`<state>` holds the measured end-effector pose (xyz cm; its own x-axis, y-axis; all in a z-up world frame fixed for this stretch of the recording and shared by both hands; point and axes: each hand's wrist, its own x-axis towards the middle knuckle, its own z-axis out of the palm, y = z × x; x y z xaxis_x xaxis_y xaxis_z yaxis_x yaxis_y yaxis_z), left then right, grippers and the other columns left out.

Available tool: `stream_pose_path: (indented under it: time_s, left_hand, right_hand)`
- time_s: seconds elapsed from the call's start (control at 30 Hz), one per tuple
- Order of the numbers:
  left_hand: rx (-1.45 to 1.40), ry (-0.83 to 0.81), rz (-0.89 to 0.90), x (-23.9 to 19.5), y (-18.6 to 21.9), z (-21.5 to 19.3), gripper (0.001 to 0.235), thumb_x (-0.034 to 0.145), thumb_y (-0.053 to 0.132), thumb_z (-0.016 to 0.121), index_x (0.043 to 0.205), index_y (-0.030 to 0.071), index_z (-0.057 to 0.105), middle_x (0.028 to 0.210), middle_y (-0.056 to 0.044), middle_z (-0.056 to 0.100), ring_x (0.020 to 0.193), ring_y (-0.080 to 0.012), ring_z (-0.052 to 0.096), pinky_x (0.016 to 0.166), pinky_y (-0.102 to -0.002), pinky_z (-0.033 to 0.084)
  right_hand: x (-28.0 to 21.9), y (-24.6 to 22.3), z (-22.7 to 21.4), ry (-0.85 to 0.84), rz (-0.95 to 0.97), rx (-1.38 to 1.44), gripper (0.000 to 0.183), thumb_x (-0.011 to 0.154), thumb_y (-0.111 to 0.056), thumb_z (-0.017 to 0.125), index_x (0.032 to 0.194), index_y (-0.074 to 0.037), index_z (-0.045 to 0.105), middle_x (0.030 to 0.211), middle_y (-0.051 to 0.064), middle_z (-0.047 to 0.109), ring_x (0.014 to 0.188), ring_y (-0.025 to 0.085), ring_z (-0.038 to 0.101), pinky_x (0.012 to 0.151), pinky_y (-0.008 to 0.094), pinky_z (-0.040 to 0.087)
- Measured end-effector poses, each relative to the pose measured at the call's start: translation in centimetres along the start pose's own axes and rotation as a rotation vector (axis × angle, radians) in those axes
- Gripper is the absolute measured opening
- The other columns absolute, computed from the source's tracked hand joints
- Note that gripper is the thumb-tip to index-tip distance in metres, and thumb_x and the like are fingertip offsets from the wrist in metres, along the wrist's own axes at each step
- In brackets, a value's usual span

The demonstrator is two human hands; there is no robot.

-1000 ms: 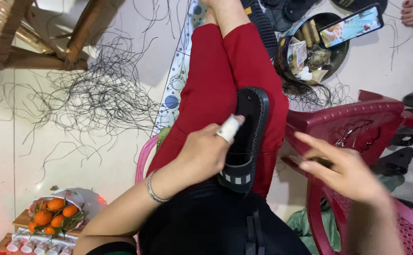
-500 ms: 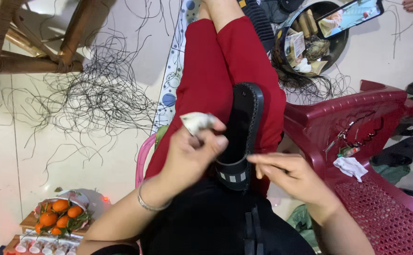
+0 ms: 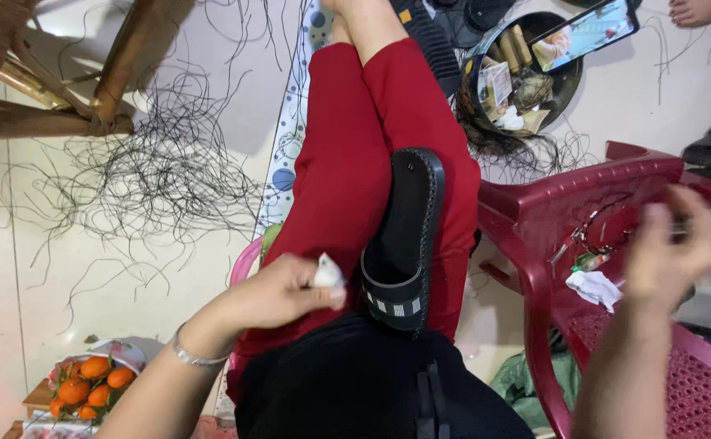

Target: The person sits on the floor and sews a black sandal using a needle and thread. They hold the sandal on their lap, repeatedly passing the needle through the sole and strap, and pull the thread tight to secure the stitching. The person occasionally adjusts the sandal's position and uses a small tool to assist with the sewing process.

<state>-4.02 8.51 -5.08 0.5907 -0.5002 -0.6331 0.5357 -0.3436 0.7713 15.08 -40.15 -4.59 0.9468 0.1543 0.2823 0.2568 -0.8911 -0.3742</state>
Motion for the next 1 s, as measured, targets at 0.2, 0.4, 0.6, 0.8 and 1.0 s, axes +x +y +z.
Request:
stream_pose_path:
  time_s: [0.2,0.4,0.6,0.8,1.0]
  left_hand:
    - [-1.003,0.264,0.718,1.8,6.6,-3.5,0.034,0.105,0.030,0.064,0.120,0.000,0.069,0.154,-0.021,0.049,0.130,-0.0309,0.061,0.118,-0.046,0.047]
    - [-1.418,0.421,0.773,2.8,4.5,-9.0,0.044,0.106,0.046,0.055,0.118,0.008,0.075,0.102,-0.015,0.074,0.094,-0.0322,0.070,0.113,-0.060,0.050]
    - [-1.440,0.759,0.483,6.1,-0.8,-10.0,0.052,0.100,0.053,0.050,0.069,0.014,0.062,0.055,0.007,0.011,0.045,-0.0092,0.010,0.042,-0.025,0.015]
    - [-0.011,0.859,0.575,5.0,4.2,-3.1,0.068,0.109,0.054,0.028,0.090,0.019,0.083,0.100,-0.002,0.078,0.094,-0.0185,0.070,0.092,-0.027,0.051]
    - [-0.247,0.356,0.791,3.6,-0.1,-3.2,0.014,0.089,0.021,0.081,0.092,0.009,0.074,0.107,-0.012,0.072,0.097,-0.0296,0.074,0.080,-0.037,0.061]
  right_hand:
    - [-6.2,-16.7,1.9,-0.778,-0.065,0.374,0.052,0.093,-0.024,0.070,0.143,-0.010,0.059,0.142,0.014,0.064,0.134,0.031,0.058,0.118,0.048,0.043]
    - [-3.8,-19.1,2.1,-0.850,-0.013,0.680,0.013,0.095,-0.012,0.068,0.101,-0.009,0.079,0.097,0.005,0.066,0.088,0.015,0.064,0.077,0.027,0.052]
    - [-6.8,-16.4,6.6,-0.627,0.456,1.545,0.043,0.111,-0.019,0.045,0.074,0.002,0.050,0.047,0.008,0.045,0.032,0.011,0.039,0.028,0.020,0.040]
    - [-3.1,-18.5,2.2,-0.649,0.369,1.259,0.044,0.109,-0.023,0.049,0.073,-0.002,0.061,0.077,0.020,0.066,0.041,0.005,0.047,0.035,0.019,0.038]
    - [1.4,-20.7,-1.2,-0.681,-0.123,0.879,0.025,0.091,-0.023,0.066,0.100,-0.001,0.071,0.114,0.021,0.070,0.112,0.039,0.067,0.100,0.047,0.050]
